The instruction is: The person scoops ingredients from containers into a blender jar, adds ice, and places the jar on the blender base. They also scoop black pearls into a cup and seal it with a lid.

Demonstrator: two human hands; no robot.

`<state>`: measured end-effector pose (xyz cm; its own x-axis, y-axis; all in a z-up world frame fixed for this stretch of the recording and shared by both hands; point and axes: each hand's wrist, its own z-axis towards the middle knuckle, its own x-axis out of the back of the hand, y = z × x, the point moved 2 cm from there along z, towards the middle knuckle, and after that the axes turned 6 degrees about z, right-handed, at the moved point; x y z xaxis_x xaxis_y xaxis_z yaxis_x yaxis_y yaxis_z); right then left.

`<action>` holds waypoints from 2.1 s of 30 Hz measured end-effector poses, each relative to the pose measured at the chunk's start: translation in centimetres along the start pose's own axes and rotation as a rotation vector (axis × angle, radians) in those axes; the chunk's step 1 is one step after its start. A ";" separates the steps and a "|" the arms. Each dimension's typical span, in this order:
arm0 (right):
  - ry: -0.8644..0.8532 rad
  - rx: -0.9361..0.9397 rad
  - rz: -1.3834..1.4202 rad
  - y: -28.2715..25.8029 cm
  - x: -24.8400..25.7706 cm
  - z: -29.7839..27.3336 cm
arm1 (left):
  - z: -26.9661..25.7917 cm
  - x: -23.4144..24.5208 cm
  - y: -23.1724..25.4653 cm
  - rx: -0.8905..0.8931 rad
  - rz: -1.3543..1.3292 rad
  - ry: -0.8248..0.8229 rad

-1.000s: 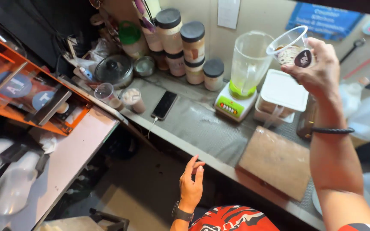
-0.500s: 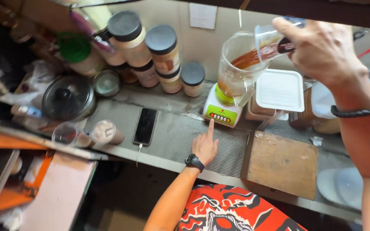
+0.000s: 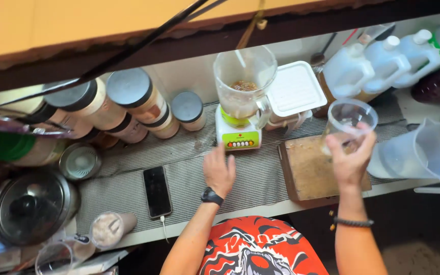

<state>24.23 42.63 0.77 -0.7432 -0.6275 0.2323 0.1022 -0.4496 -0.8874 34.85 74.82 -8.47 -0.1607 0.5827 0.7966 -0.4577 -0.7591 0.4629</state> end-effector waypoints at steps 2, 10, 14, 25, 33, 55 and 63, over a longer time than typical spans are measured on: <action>0.034 -0.058 -0.062 3.0 0.4 -3.4 | 2.8 0.9 -1.2 0.089 -0.001 0.110; 0.131 0.067 -0.084 2.8 1.1 -10.3 | 11.5 -3.2 -6.0 0.595 -0.318 0.429; 0.107 0.032 -0.255 -0.2 1.2 -12.9 | 12.0 -4.5 -6.6 0.652 -0.294 0.596; -0.714 0.335 0.174 -12.3 -10.9 -6.2 | -2.0 7.1 0.4 0.082 -0.035 0.463; -1.183 0.117 0.237 -7.8 -16.2 -7.8 | -8.3 10.5 4.1 -0.070 -0.063 0.338; -1.228 0.926 0.080 -14.2 -11.4 -6.8 | -7.3 2.8 -4.6 1.146 -1.464 -0.559; -1.057 -0.208 -0.050 -10.7 -12.1 -8.4 | -6.1 3.0 -4.6 0.803 -1.114 -0.143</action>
<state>26.61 60.37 4.11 0.2146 -0.8875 0.4078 -0.1013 -0.4355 -0.8945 31.14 81.76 -10.59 0.0662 0.9895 -0.1286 0.3486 0.0978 0.9321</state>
